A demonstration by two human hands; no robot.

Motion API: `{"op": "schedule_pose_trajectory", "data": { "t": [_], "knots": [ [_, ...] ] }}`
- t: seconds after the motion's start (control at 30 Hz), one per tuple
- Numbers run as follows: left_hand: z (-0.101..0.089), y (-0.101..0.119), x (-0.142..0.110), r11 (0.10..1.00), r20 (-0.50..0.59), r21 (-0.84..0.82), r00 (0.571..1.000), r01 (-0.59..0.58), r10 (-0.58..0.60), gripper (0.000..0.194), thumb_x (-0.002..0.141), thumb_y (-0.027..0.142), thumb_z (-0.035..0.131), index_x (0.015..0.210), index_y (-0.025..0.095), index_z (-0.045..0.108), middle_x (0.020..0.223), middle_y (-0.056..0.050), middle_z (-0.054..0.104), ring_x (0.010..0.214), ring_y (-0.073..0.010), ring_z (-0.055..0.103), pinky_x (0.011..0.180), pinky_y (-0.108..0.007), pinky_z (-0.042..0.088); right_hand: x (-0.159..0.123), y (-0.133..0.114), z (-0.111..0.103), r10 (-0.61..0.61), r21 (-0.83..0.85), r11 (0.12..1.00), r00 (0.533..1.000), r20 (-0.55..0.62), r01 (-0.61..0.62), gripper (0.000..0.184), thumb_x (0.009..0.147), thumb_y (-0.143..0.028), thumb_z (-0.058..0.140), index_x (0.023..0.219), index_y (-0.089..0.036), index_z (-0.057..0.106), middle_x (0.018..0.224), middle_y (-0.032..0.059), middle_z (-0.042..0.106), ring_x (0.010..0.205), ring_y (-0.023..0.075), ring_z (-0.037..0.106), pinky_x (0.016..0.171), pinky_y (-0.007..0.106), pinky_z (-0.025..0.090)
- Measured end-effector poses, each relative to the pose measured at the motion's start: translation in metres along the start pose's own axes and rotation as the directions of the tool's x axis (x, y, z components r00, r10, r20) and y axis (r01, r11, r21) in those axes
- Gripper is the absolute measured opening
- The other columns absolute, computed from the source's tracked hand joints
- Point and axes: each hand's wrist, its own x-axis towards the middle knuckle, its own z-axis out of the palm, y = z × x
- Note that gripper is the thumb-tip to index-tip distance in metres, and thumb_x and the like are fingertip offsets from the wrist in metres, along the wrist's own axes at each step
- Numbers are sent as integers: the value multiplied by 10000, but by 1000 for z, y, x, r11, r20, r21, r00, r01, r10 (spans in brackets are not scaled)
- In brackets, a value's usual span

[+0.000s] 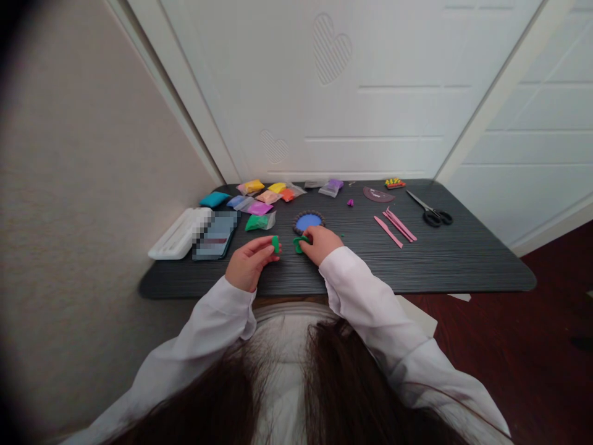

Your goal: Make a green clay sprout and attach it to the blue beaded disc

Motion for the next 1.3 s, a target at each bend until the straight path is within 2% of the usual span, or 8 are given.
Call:
{"op": "schedule_pose_trajectory", "data": {
  "t": [0.13,0.2,0.33,0.53,0.87,1.03,1.13,1.3],
  "knots": [
    [3,7,-12,982,71,174,996,-73,62,272,638,265,624,895,176,630,871,-43,630,776,-144,563,716,-284,447,0,3,-5,-22,-21,1000,999,-39,21,190,671,-345,559,766,-188,608,726,22,580,651,132,501,620,249,369],
    [8,11,-20,906,159,375,977,-194,143,253,661,251,601,906,194,621,876,-38,628,782,-150,558,717,-288,440,-6,6,-13,-29,-6,1000,997,-70,29,233,694,-346,541,849,-183,600,756,23,581,635,123,493,623,250,382],
    [23,13,-29,615,413,612,864,-497,288,185,715,226,540,888,185,592,860,-46,629,829,-171,545,758,-319,432,-31,19,-31,-40,41,998,993,-113,45,254,767,-340,460,936,-181,566,773,19,580,605,108,488,605,239,407],
    [51,6,-17,482,619,558,726,-676,300,172,759,170,475,895,184,579,890,-53,629,874,-176,527,828,-328,409,-69,34,-43,-163,88,982,986,-39,166,218,786,-316,447,908,-189,575,762,27,578,658,123,513,627,252,422],
    [52,3,-11,620,536,553,808,-556,246,363,733,182,507,1095,210,491,1016,-48,598,917,-158,547,832,-303,422,-70,39,-38,-243,-130,959,966,89,254,166,752,-303,491,833,-187,576,753,35,584,705,148,519,666,280,408],
    [27,12,-14,699,316,586,910,-411,270,264,755,276,482,993,193,564,930,-49,631,800,-150,572,732,-273,444,-75,31,-43,-279,-259,920,956,89,293,338,768,-393,463,1010,-173,548,988,90,579,915,204,499,781,334,378],
    [12,12,-11,779,171,557,958,-286,229,252,751,318,486,945,194,586,889,-43,641,775,-154,579,714,-267,441,-83,21,-46,-315,-386,855,938,143,346,482,792,-452,401,1200,-197,433,1241,108,448,1115,249,388,875,393,316],
    [2,8,-6,892,44,417,984,-177,175,252,719,349,521,884,181,610,829,-40,646,763,-164,582,703,-263,436,-92,13,-44,-352,-500,760,910,219,415,532,798,-493,352,1255,-221,368,1365,109,279,1244,260,231,971,451,191]
  ]
}}
